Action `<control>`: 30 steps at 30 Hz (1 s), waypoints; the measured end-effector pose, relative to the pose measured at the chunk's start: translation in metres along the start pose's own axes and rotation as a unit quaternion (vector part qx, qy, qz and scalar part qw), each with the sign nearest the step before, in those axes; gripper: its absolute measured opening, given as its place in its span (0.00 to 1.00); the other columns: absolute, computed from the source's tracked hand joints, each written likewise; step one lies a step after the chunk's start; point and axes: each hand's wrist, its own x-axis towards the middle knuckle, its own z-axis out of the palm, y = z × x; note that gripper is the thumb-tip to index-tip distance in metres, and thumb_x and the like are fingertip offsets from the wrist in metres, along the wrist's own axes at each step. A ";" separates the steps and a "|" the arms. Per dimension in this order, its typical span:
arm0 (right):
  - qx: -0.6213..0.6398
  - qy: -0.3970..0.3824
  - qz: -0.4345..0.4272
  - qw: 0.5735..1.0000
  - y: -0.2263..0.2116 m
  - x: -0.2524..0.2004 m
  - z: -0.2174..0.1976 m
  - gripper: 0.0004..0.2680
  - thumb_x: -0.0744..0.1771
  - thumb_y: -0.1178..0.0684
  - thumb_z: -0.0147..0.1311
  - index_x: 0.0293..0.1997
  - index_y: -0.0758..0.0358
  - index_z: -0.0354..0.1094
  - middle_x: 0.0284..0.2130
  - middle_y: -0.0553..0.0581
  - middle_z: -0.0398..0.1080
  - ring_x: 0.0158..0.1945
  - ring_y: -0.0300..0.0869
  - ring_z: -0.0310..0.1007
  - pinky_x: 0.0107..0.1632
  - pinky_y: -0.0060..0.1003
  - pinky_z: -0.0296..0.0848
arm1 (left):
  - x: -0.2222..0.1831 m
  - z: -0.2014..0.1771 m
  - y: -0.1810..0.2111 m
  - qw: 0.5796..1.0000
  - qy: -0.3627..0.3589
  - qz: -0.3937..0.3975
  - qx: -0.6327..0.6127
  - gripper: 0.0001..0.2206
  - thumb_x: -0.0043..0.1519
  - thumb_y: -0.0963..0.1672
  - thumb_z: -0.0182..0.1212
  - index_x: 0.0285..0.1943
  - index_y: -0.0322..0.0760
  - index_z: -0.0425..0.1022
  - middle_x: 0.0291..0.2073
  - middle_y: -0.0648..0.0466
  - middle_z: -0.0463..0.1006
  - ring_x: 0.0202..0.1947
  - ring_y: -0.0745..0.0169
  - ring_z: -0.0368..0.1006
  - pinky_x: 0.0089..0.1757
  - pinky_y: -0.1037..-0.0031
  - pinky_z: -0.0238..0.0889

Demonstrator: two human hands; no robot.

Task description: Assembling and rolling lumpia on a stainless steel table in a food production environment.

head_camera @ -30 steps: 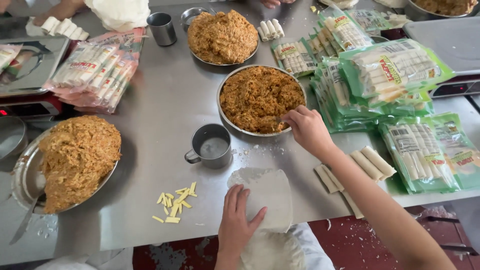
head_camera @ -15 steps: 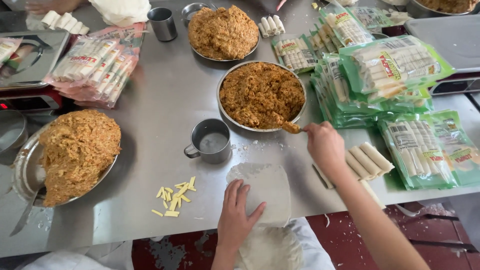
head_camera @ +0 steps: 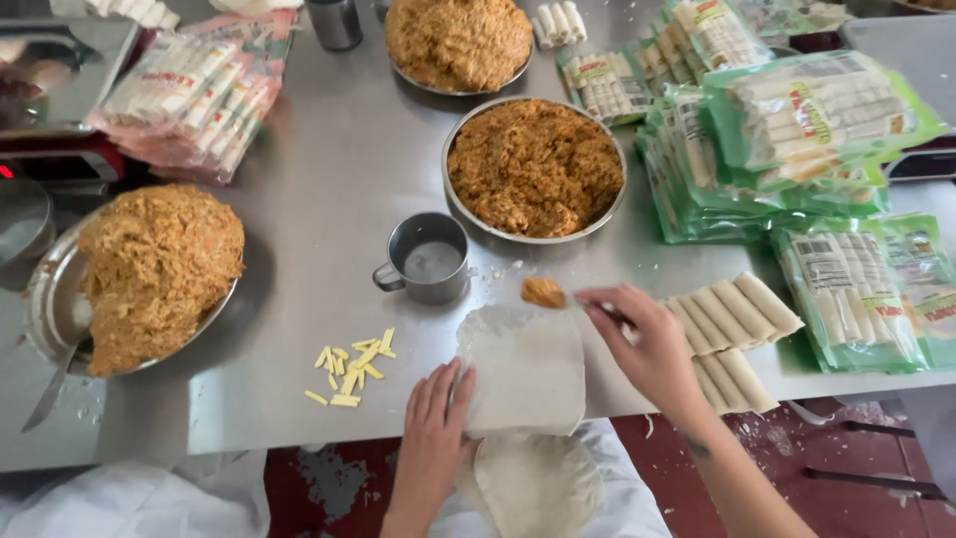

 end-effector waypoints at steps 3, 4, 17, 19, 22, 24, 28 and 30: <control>0.040 0.047 0.023 0.998 0.030 -0.069 0.029 0.08 0.67 0.62 0.57 0.48 0.60 0.78 0.42 0.51 0.82 0.39 0.36 0.79 0.42 0.29 0.77 | 0.005 -0.023 -0.006 0.997 0.030 0.050 -0.044 0.52 0.46 0.44 0.83 0.80 0.37 0.53 0.75 0.46 0.60 0.71 0.49 0.60 0.66 0.58 0.57; 0.040 0.044 0.024 0.998 0.050 -0.082 0.038 0.08 0.67 0.62 0.57 0.48 0.60 0.78 0.42 0.51 0.82 0.39 0.36 0.79 0.42 0.29 0.77 | 0.006 -0.023 -0.008 0.997 0.028 0.047 -0.045 0.52 0.46 0.44 0.83 0.80 0.37 0.53 0.75 0.46 0.60 0.71 0.49 0.60 0.66 0.58 0.57; -0.118 -0.118 0.010 0.986 0.037 -0.062 0.025 0.04 0.63 0.55 0.66 0.38 0.53 0.83 0.28 0.47 0.78 0.29 0.42 0.79 0.38 0.37 0.75 | 0.017 -0.010 0.004 0.980 0.013 0.068 -0.185 0.43 0.48 0.32 0.64 0.79 0.37 0.57 0.73 0.46 0.63 0.69 0.49 0.65 0.63 0.61 0.64; -0.090 -0.103 0.019 0.990 0.036 -0.070 0.036 0.04 0.63 0.56 0.65 0.38 0.52 0.83 0.29 0.47 0.80 0.32 0.40 0.80 0.40 0.35 0.75 | 0.014 -0.011 0.006 0.978 0.013 0.068 -0.195 0.40 0.51 0.34 0.65 0.78 0.36 0.59 0.72 0.46 0.64 0.68 0.48 0.66 0.62 0.60 0.64; -0.156 -0.150 0.007 0.976 0.053 -0.073 0.047 0.05 0.66 0.50 0.62 0.42 0.47 0.82 0.27 0.46 0.74 0.27 0.49 0.76 0.36 0.43 0.73 | 0.021 -0.015 0.006 0.977 0.042 0.066 -0.200 0.32 0.61 0.41 0.66 0.76 0.34 0.62 0.70 0.46 0.68 0.67 0.51 0.68 0.62 0.62 0.64; -0.216 -0.135 0.015 0.967 0.049 -0.070 0.029 0.03 0.64 0.49 0.64 0.37 0.46 0.82 0.22 0.46 0.71 0.25 0.48 0.74 0.34 0.46 0.71 | 0.017 -0.014 0.005 0.973 0.019 0.067 -0.220 0.36 0.55 0.36 0.65 0.77 0.33 0.60 0.69 0.46 0.68 0.66 0.49 0.67 0.62 0.61 0.63; -0.176 -0.102 -0.029 0.979 0.049 -0.076 0.051 0.03 0.64 0.52 0.65 0.38 0.50 0.82 0.24 0.47 0.72 0.23 0.46 0.72 0.32 0.45 0.70 | 0.021 -0.019 0.008 0.971 0.031 0.060 -0.231 0.33 0.58 0.39 0.68 0.75 0.32 0.62 0.67 0.46 0.70 0.64 0.49 0.68 0.62 0.61 0.64; -0.185 -0.202 0.097 0.957 0.062 -0.066 0.043 0.04 0.62 0.47 0.65 0.36 0.44 0.85 0.32 0.44 0.83 0.30 0.42 0.82 0.42 0.39 0.77 | 0.018 -0.018 0.007 0.971 0.027 0.057 -0.231 0.34 0.56 0.37 0.66 0.75 0.33 0.61 0.67 0.46 0.69 0.64 0.49 0.68 0.62 0.61 0.64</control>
